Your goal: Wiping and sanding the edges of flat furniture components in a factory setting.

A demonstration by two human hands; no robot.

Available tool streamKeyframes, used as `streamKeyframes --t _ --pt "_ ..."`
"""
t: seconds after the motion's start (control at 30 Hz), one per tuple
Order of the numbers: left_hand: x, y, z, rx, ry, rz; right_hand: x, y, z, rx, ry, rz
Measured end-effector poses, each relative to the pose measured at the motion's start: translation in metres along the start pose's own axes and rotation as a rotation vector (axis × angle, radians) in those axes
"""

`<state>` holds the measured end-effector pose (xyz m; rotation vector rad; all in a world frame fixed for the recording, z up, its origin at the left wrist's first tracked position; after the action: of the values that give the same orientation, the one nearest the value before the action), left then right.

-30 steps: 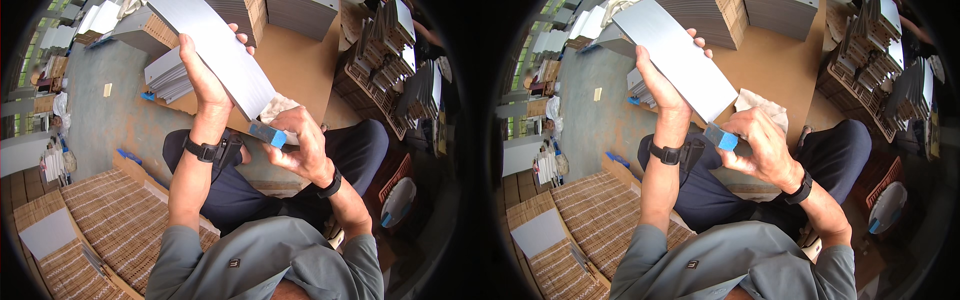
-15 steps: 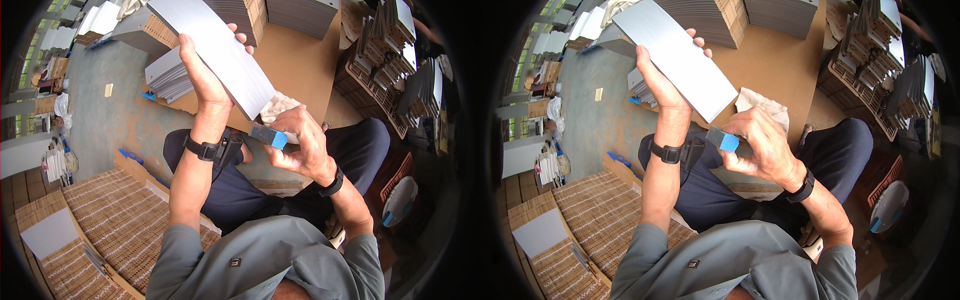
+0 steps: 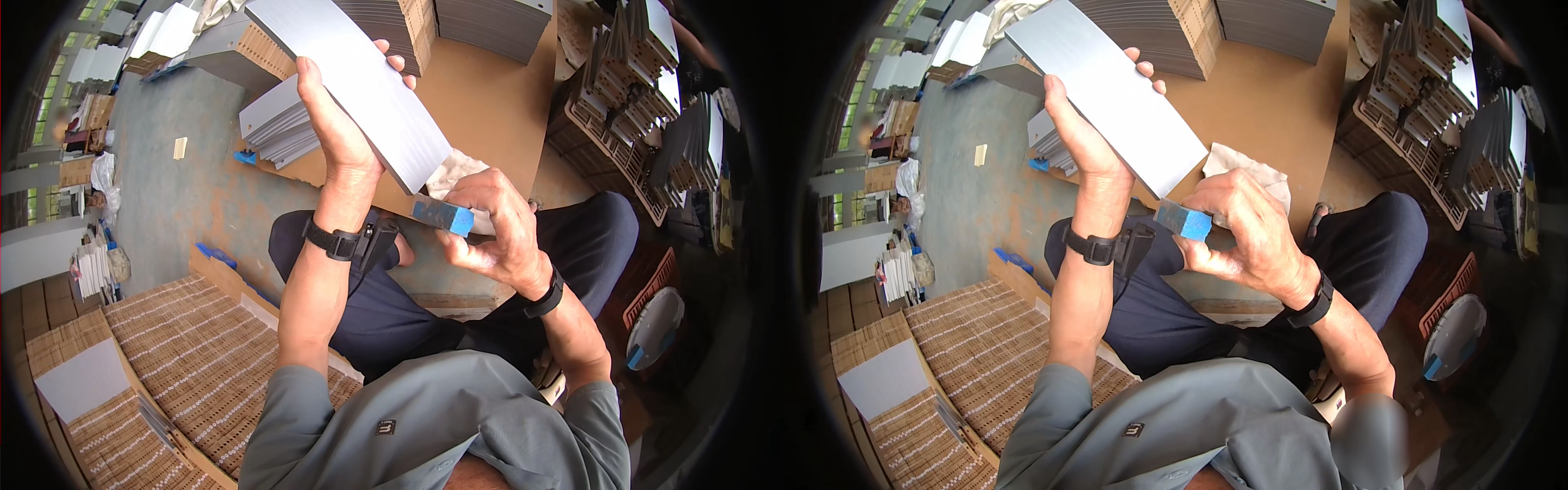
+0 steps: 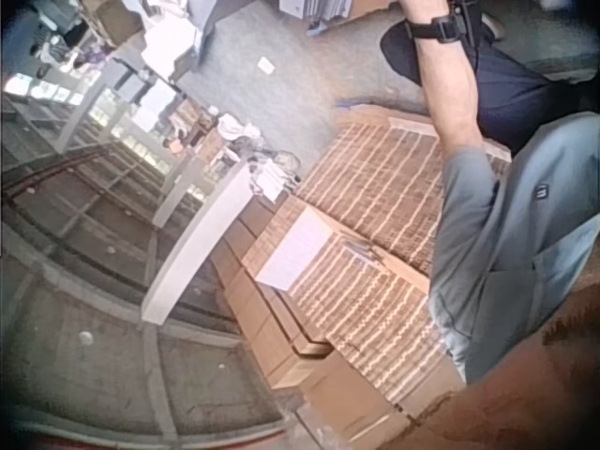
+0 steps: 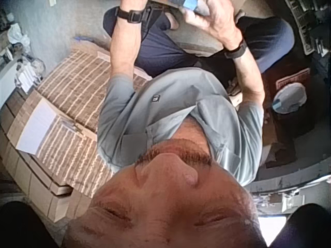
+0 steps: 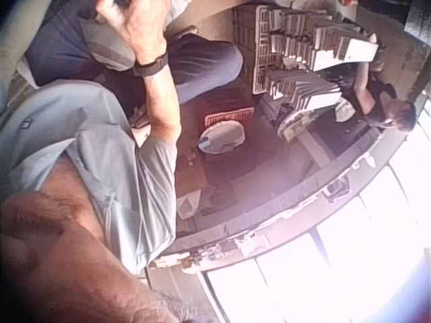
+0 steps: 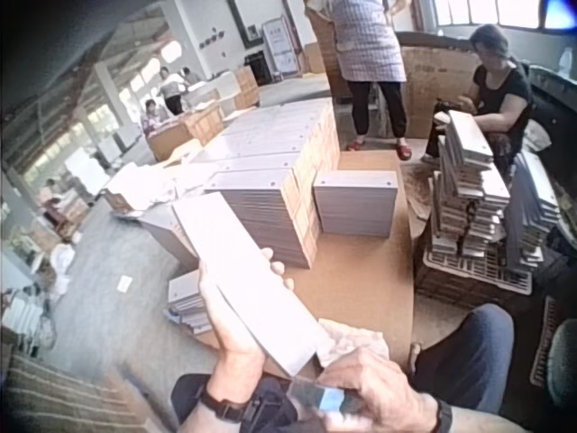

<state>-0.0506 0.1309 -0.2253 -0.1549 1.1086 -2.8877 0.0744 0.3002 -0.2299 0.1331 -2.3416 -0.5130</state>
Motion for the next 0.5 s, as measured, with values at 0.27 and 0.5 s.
streamKeyframes --t 0.27,0.5 --pt "0.001 0.000 -0.001 -0.082 0.021 -0.032 -0.002 -0.001 0.003 0.086 -0.028 -0.165" --pt "0.001 0.005 0.004 -0.199 0.041 -0.091 -0.009 0.006 0.010 0.315 -0.399 -0.173"
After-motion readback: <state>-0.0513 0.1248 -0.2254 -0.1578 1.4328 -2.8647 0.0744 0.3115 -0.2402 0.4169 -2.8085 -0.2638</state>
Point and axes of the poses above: each hand's wrist, its own x-axis towards the middle knuckle, its own y-axis out of the back of the hand, z = x × y, the point moved 4 cm from there along x, towards the middle knuckle, and after that the axes turned 5 degrees about -x, right-handed, at the moved point
